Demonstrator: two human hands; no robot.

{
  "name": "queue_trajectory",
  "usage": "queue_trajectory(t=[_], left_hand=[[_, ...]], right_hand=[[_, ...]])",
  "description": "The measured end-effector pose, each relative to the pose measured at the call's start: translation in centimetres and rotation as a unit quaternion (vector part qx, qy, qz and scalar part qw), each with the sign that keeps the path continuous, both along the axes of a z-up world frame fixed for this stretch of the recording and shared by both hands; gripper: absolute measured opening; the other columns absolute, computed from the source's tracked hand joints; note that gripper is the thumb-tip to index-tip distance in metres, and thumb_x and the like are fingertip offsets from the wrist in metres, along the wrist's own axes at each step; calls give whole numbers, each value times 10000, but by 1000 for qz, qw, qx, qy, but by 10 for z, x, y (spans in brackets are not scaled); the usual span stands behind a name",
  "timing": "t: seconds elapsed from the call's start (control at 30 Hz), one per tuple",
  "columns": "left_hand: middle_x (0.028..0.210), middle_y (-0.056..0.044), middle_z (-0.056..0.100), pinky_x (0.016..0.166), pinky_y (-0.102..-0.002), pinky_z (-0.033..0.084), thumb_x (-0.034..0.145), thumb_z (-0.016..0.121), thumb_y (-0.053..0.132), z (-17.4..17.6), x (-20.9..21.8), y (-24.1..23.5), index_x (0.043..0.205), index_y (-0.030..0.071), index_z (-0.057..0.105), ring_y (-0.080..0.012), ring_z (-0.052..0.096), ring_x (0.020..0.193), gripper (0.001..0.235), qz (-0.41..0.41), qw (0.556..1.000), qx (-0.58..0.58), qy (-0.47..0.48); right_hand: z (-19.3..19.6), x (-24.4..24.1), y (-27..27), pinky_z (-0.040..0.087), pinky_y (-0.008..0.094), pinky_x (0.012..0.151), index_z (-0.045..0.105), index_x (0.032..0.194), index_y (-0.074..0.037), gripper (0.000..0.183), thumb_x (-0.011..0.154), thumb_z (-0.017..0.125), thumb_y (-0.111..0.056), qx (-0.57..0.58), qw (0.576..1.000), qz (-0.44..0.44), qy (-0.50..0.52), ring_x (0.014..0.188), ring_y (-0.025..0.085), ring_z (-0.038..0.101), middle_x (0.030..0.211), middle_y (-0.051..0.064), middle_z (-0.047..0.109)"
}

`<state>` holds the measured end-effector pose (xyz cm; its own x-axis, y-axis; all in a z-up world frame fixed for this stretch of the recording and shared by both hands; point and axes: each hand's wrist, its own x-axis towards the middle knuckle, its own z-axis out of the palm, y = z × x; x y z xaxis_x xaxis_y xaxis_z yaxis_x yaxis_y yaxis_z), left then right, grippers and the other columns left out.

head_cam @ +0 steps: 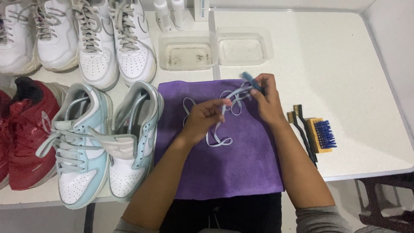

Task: The person scrubs a pair of light blue shoelaces with a toothbrush on a purple towel. They repeatedly dip the brush into a container of water and continue scrubbing the laces to remove dirt.

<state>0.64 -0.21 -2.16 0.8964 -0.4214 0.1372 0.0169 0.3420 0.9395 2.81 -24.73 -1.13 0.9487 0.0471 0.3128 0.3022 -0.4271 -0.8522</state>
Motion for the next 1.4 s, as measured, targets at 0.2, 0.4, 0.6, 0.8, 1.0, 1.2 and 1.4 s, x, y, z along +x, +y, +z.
queue_trajectory(t=[0.2,0.4,0.6,0.8,1.0,1.2,1.4], left_hand=[[779,-99,636,634,-231,473,838,612,-148,7,0,7,1385,-1,597,-154,644,718,567,63,998,-8,10],[1091,-160,728,616,-226,485,803,598,-168,25,-4,9,1389,51,609,-117,634,746,627,75,997,0,-17],[1199,-147,708,658,-211,519,806,633,-159,9,-1,6,1409,52,591,-83,618,795,640,74,996,-43,-22],[1014,-95,709,576,-180,488,846,591,-133,-14,7,6,1425,85,581,-85,621,757,618,45,999,-20,-22],[898,-84,679,560,-171,463,859,574,-128,-2,5,11,1450,112,564,-85,610,737,637,35,999,-8,-26],[1339,-131,628,708,-216,560,841,634,-116,-15,4,3,1446,80,569,-58,609,798,640,28,997,-67,-32],[1397,-161,580,696,-228,551,831,617,-138,0,2,7,1467,58,535,-97,625,804,670,7,996,-79,-35]], right_hand=[[2,-9,-6,438,575,869,501,1136,-72,225,1010,628,-207,-174,983,39,-50,949,491,574,1000,211,593],[8,-14,0,448,407,849,656,965,-139,186,925,798,-251,-192,970,35,-142,851,293,634,903,55,672],[-5,-4,-7,435,403,845,681,885,-135,207,891,855,-249,-168,963,33,-208,849,288,660,887,67,712],[11,-4,-9,423,400,826,713,921,-107,142,920,844,-162,-137,966,14,-217,799,292,632,879,82,706],[9,0,-13,412,384,853,726,917,-80,168,857,883,-78,-117,974,6,-195,802,281,637,863,83,704],[12,-2,-6,449,414,830,727,856,-73,139,861,866,-84,-88,978,62,-176,810,333,667,846,116,722],[-6,-5,0,463,428,861,733,849,-48,152,809,877,-74,-33,988,84,-129,849,330,678,866,136,733]])
